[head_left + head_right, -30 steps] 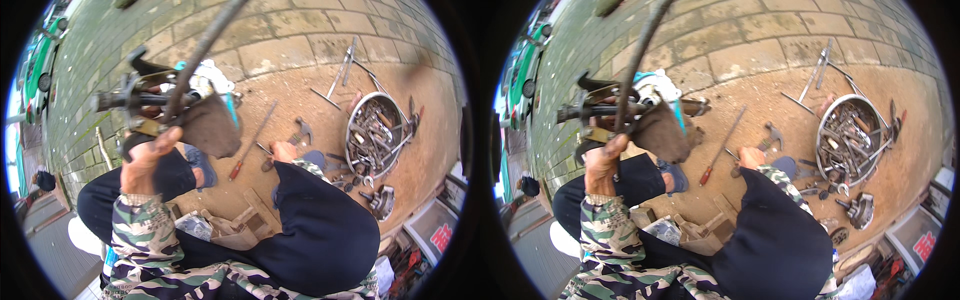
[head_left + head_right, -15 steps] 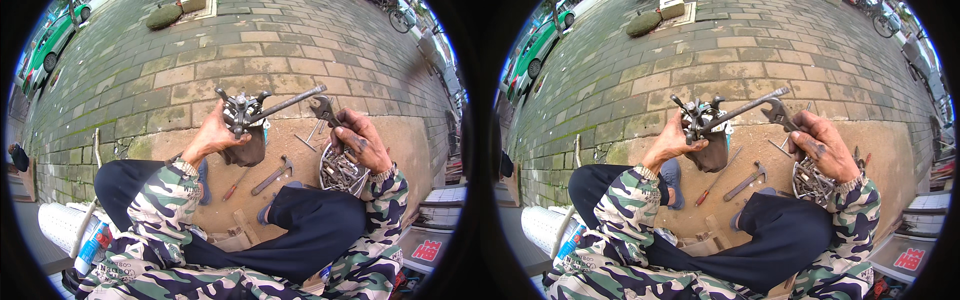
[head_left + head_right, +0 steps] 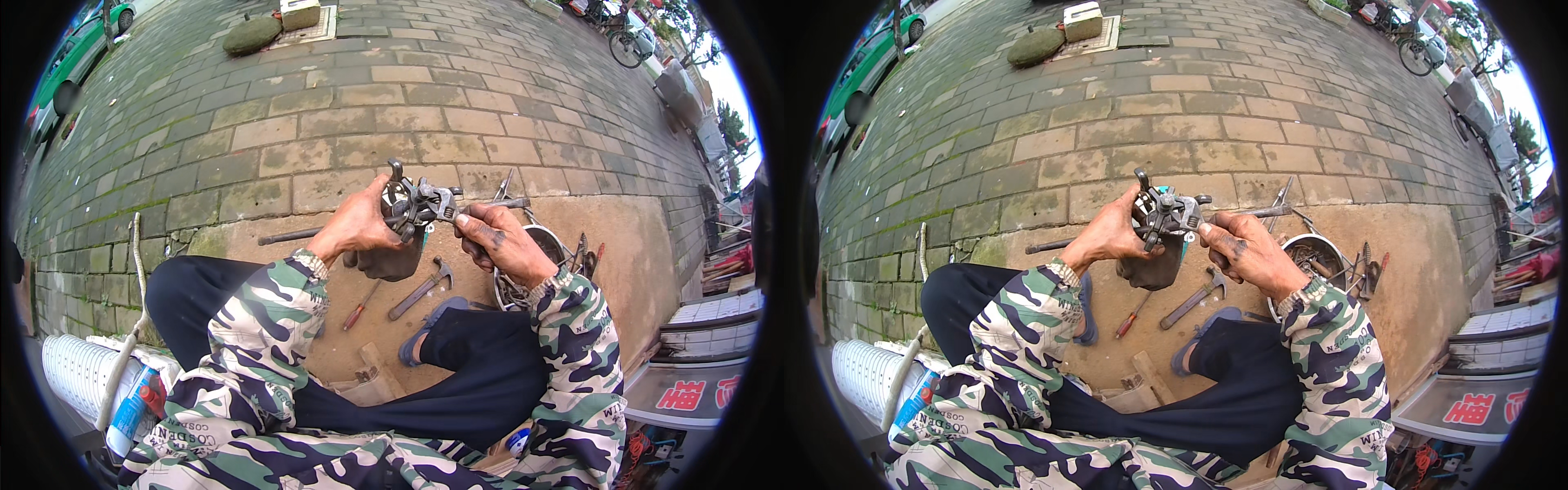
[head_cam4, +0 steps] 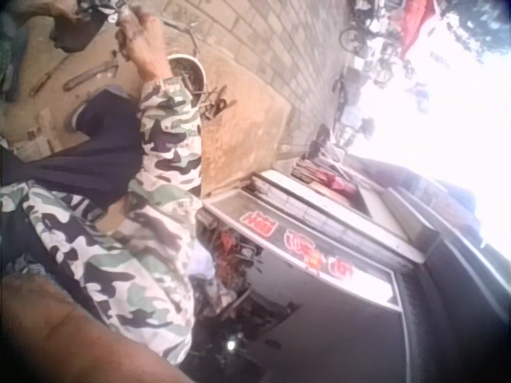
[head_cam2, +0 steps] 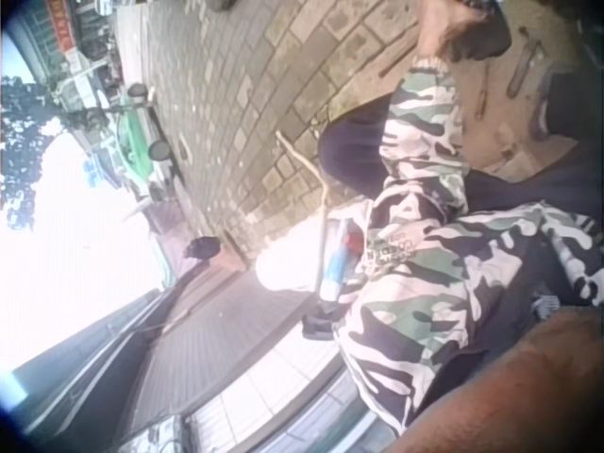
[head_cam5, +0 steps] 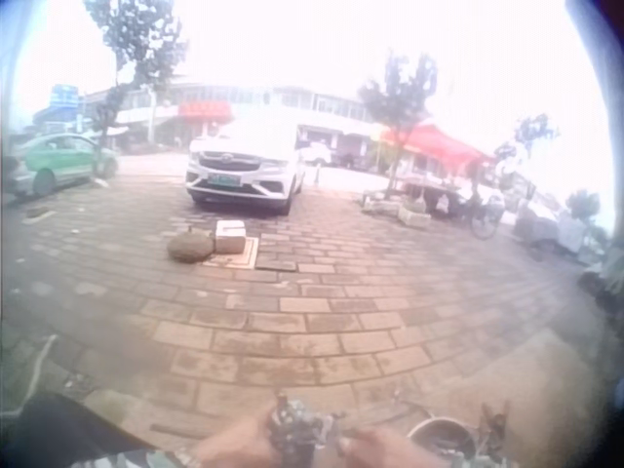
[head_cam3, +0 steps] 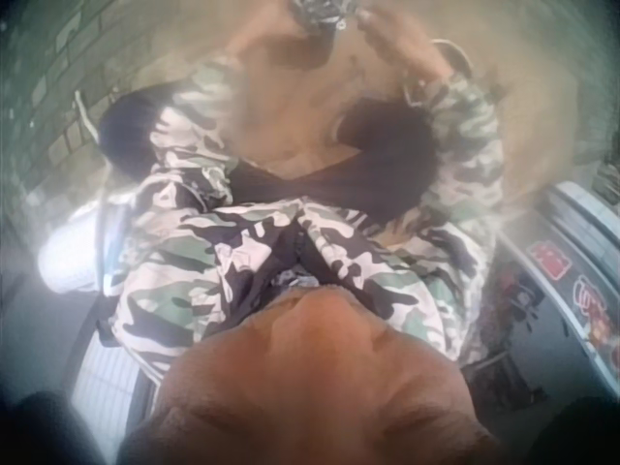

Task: The person sits on the ground and uses a hammer, wrench, and pliers to disassemble and adjust a mechanical assembly. They strike components with the hammer, loosen fasteners with the wrench, and manipulate parts with pliers, occasionally wiping the assembly with a cloth.

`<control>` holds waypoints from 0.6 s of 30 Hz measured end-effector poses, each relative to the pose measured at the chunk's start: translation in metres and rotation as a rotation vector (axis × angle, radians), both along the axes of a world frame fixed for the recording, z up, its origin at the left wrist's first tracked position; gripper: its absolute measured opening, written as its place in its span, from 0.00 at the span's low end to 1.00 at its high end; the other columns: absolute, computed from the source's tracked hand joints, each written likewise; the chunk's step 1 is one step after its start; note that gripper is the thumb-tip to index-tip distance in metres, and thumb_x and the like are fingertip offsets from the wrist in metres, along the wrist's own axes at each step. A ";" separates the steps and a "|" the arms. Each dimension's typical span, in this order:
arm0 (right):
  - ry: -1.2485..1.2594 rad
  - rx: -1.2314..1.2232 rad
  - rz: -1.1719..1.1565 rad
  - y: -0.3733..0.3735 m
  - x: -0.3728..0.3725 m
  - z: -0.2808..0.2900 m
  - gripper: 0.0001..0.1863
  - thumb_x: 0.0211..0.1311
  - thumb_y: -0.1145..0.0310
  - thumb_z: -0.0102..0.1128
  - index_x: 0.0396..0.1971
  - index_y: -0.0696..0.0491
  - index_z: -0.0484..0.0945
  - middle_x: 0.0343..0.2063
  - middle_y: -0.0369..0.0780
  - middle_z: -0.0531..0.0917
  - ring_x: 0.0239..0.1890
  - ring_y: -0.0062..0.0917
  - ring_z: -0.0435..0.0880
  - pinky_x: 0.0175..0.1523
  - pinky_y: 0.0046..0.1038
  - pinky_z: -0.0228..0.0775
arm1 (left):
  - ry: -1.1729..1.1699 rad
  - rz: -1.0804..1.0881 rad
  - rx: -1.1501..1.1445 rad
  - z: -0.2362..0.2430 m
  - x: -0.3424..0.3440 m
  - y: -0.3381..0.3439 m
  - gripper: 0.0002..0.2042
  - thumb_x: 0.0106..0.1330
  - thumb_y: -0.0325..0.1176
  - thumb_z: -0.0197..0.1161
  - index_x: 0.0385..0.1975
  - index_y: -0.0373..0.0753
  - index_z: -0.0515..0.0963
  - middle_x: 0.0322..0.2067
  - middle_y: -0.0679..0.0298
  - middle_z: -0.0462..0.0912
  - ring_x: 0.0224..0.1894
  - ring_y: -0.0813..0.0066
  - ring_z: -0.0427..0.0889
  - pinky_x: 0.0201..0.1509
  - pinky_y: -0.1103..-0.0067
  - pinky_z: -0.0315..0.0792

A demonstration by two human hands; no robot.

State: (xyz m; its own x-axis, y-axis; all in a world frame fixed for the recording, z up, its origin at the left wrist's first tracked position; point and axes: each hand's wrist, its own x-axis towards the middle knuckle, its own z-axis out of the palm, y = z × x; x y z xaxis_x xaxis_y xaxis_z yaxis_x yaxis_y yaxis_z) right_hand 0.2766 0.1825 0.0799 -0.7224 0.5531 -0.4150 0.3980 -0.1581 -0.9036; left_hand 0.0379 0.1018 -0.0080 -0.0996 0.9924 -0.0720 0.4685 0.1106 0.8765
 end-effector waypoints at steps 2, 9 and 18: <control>0.026 -0.016 0.016 0.000 -0.004 0.005 0.16 0.72 0.57 0.53 0.29 0.55 0.73 0.16 0.29 0.68 0.14 0.11 0.62 0.19 0.18 0.52 | -0.005 -0.007 -0.021 -0.002 -0.004 -0.001 0.44 0.37 0.40 0.79 0.58 0.37 0.66 0.39 0.56 0.83 0.41 0.67 0.81 0.48 0.72 0.75; -0.012 0.008 0.084 0.002 -0.011 0.009 0.16 0.73 0.59 0.51 0.29 0.56 0.73 0.16 0.30 0.70 0.14 0.11 0.64 0.19 0.18 0.54 | -0.013 -0.021 -0.007 -0.003 -0.005 -0.005 0.45 0.36 0.40 0.79 0.60 0.37 0.65 0.39 0.55 0.83 0.41 0.66 0.81 0.48 0.72 0.75; -0.022 -0.060 0.130 0.004 -0.017 0.015 0.16 0.73 0.60 0.52 0.29 0.57 0.74 0.15 0.31 0.72 0.12 0.11 0.64 0.19 0.19 0.54 | -0.027 -0.032 -0.008 -0.008 -0.005 -0.006 0.47 0.35 0.40 0.80 0.60 0.36 0.64 0.40 0.56 0.83 0.42 0.65 0.81 0.50 0.72 0.75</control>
